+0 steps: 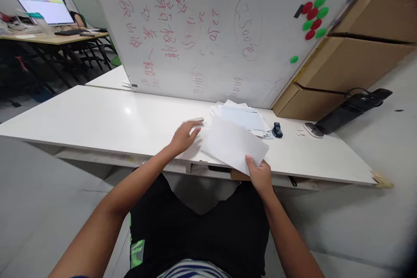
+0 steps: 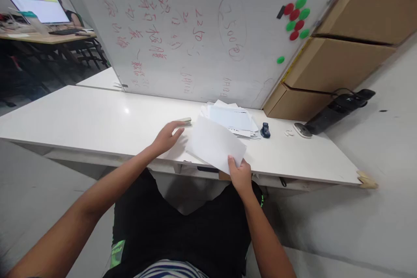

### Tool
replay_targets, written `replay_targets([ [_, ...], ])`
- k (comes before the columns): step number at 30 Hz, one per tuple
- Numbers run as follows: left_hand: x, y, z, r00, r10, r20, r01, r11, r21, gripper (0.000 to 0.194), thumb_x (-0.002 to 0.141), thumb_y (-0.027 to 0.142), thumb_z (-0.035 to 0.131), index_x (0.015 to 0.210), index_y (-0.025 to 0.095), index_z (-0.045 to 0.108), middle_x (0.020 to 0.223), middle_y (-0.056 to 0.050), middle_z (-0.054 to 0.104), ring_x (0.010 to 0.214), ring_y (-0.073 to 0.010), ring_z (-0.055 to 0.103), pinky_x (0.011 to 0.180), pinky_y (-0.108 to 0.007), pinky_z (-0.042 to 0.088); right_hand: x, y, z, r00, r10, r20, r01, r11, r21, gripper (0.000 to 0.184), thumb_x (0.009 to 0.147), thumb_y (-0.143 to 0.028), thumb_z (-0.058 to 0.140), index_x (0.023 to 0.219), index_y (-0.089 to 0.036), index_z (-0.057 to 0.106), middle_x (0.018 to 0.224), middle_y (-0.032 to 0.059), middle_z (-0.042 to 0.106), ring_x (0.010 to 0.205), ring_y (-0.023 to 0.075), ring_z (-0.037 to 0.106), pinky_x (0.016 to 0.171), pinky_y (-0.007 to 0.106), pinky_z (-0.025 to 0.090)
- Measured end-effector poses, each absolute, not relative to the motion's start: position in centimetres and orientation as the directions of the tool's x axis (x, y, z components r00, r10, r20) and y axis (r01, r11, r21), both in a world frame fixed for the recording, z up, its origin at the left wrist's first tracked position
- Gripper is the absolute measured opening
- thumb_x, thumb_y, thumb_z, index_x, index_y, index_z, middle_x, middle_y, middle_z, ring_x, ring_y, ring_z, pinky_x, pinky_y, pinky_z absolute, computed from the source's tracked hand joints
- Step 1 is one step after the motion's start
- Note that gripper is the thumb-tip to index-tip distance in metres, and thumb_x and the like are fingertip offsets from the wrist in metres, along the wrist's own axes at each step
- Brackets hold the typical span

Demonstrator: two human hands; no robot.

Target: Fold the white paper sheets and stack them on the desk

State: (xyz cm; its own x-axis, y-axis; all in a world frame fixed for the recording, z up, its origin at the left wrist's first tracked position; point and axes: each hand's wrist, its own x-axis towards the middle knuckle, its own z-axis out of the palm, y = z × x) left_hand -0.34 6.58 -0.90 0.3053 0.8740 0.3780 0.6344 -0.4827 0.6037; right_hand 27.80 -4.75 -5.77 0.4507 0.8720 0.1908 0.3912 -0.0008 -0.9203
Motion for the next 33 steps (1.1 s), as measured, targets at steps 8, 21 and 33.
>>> replay_targets([
  [8,0.0,14.4,-2.4,0.198,0.954,0.224,0.947,-0.245,0.209,0.046,0.099,0.047,0.025,0.104,0.019,0.062,0.107,-0.013,0.065,0.104,-0.03,0.057,0.083,-0.041,0.044,28.9,-6.7,-5.5,0.51,0.816,-0.272,-0.152,-0.226,-0.962,0.032,0.063,-0.029,0.077,0.091,-0.018,0.068,0.095,0.0079,0.075,0.083,0.0236,0.071,0.072,0.031,0.058],
  [21,-3.8,9.4,-1.5,0.613,0.782,0.114,0.724,-0.614,0.316,0.056,0.098,0.049,0.015,0.088,0.02,0.062,0.089,-0.007,0.061,0.084,-0.0228,0.056,0.077,-0.035,0.044,26.8,-6.7,-5.5,0.309,0.864,-0.397,-0.145,-0.37,-0.918,0.025,0.069,-0.025,0.074,0.092,-0.017,0.068,0.096,0.0087,0.075,0.082,0.0224,0.072,0.074,0.029,0.058],
  [33,0.2,14.5,-2.4,0.421,0.907,-0.019,0.849,-0.387,0.359,0.071,0.09,0.069,0.017,0.138,0.026,0.045,0.154,-0.008,0.031,0.145,-0.0327,0.011,0.112,-0.053,0.021,24.7,-1.5,-3.8,0.161,0.923,-0.349,0.037,-0.359,-0.932,0.029,0.068,-0.027,0.071,0.092,-0.012,0.068,0.098,0.0128,0.074,0.082,0.0247,0.071,0.068,0.031,0.056],
])
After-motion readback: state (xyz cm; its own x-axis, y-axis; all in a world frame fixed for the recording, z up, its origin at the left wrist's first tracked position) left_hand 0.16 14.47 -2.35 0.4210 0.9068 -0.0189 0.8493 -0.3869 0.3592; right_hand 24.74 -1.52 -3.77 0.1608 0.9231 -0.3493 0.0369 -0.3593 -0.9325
